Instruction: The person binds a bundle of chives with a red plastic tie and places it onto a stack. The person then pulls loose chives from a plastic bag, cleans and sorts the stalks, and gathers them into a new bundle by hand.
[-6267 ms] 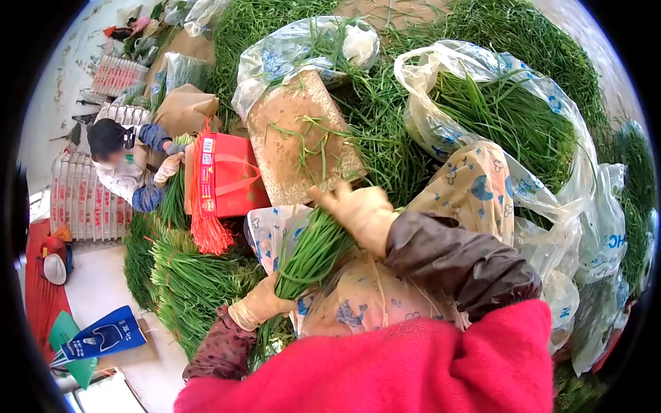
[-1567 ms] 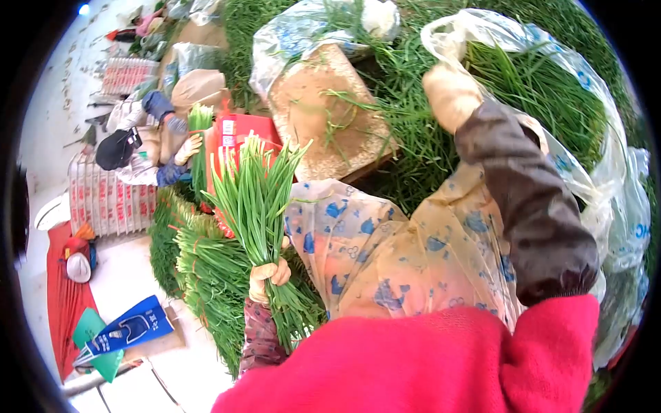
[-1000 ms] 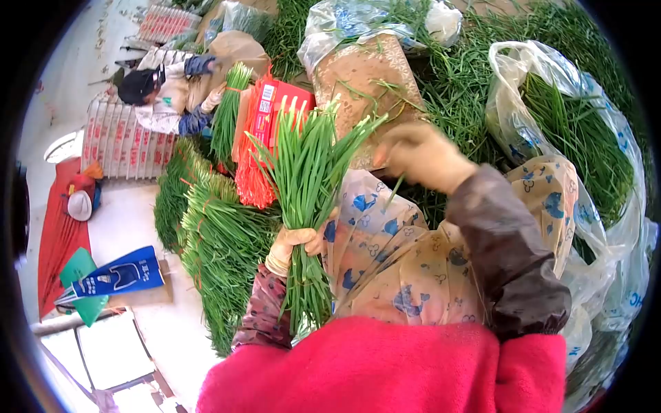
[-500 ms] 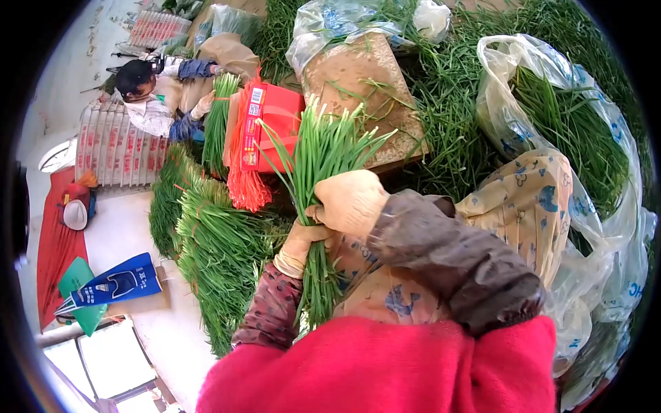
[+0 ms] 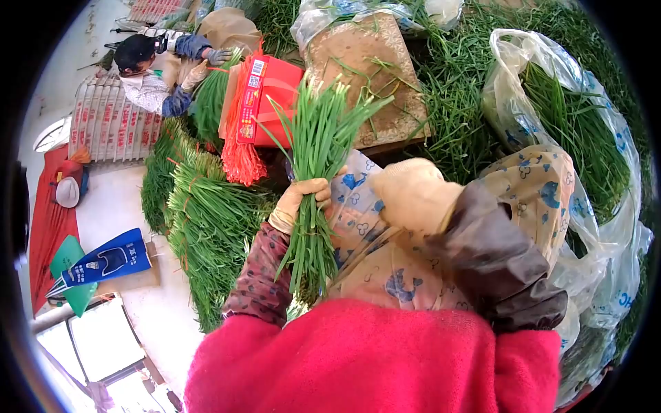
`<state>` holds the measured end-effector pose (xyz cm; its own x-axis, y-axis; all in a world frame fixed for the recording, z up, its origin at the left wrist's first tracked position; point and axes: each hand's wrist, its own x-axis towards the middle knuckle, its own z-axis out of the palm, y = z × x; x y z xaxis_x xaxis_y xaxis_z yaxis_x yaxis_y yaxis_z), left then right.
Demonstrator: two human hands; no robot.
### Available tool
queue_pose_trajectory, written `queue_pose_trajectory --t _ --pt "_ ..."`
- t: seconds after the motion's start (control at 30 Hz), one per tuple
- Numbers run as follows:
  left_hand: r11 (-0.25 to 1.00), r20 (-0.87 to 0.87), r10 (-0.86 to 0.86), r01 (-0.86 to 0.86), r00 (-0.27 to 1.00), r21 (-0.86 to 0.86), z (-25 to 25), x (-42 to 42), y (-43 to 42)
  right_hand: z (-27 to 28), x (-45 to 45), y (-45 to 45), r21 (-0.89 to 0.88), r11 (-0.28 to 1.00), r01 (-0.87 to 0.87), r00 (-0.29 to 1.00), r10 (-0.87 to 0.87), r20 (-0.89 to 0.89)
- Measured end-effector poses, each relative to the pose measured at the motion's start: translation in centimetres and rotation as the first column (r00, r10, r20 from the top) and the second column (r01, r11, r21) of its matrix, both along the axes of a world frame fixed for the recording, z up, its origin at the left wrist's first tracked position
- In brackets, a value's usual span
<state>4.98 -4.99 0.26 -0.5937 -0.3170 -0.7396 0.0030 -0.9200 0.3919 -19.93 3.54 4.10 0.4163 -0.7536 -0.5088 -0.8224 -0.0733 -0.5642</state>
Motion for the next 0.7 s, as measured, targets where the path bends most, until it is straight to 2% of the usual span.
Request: queue_pose_trajectory --t 0.03,0.1,0.13,0.17,0.2,0.23,0.3,0.33,0.37,0.43,0.47,0.53,0.6,0.63,0.7 --pt "0.998 0.019 -0.01 0.011 1.0 -0.067 0.5 -0.5 -0.1 0.2 0.2 0.1 0.001 1.0 0.002 1.0 -0.002 -0.004" --pt "0.997 -0.009 -0.019 0.018 1.0 -0.078 1.0 -1.4 -0.1 0.8 1.3 0.8 -0.119 0.985 0.123 0.954 -0.085 0.287" --pt "0.997 0.003 -0.002 0.003 1.0 -0.078 1.2 -1.8 -0.2 1.2 2.4 1.3 -0.121 0.971 0.204 0.893 -0.134 0.429" --pt "0.997 0.015 0.014 -0.012 1.0 -0.082 1.3 -2.1 -0.1 1.9 3.4 1.2 -0.193 0.968 0.163 0.927 -0.083 0.366" --pt "0.984 0.048 0.038 -0.028 0.998 -0.177 1.3 -2.6 0.0 2.3 4.5 1.2 -0.21 0.958 0.193 0.943 -0.122 0.31" --pt "0.983 0.049 0.029 -0.02 0.998 -0.183 1.3 -2.7 -0.1 2.3 5.5 1.3 -0.23 0.947 0.225 0.953 -0.165 0.253" --pt "0.947 0.079 -0.039 0.062 0.996 -0.315 1.2 -2.9 -0.4 0.3 7.5 1.3 -0.298 0.91 0.289 0.942 -0.216 0.255" --pt "0.928 0.085 -0.021 0.051 0.996 -0.37 0.6 -2.9 -0.3 -0.6 8.0 0.6 -0.274 0.942 0.193 0.971 -0.144 0.192" --pt "0.94 0.056 -0.022 0.04 0.998 -0.339 0.0 -2.5 -0.5 -0.6 7.7 0.4 -0.329 0.933 0.145 0.972 -0.073 0.222" --pt "0.908 0.072 -0.05 0.075 0.996 -0.411 -1.0 -2.1 -0.5 0.1 7.3 0.1 -0.302 0.952 0.053 0.981 0.006 0.192" --pt "0.941 0.141 0.036 0.014 0.989 -0.338 -0.6 -2.5 -0.1 1.2 7.0 0.0 -0.282 0.953 -0.112 0.936 0.197 0.293" --pt "0.95 0.107 0.068 -0.032 0.992 -0.312 -1.6 -2.1 -0.5 2.8 8.9 2.3 -0.401 0.855 -0.33 0.835 0.463 0.298" --pt "0.936 0.117 0.059 -0.014 0.991 -0.351 -0.7 -2.4 -1.1 2.6 9.3 2.4 -0.236 0.923 -0.304 0.754 0.385 0.533" --pt "0.933 0.111 0.053 -0.009 0.992 -0.36 -0.1 -2.1 -1.2 2.7 7.5 2.1 -0.299 0.918 -0.261 0.685 0.395 0.612" --pt "0.922 0.052 -0.05 0.066 0.997 -0.381 1.2 -1.6 -1.4 -1.9 5.5 1.3 -0.177 0.984 0.021 0.496 0.144 0.856"
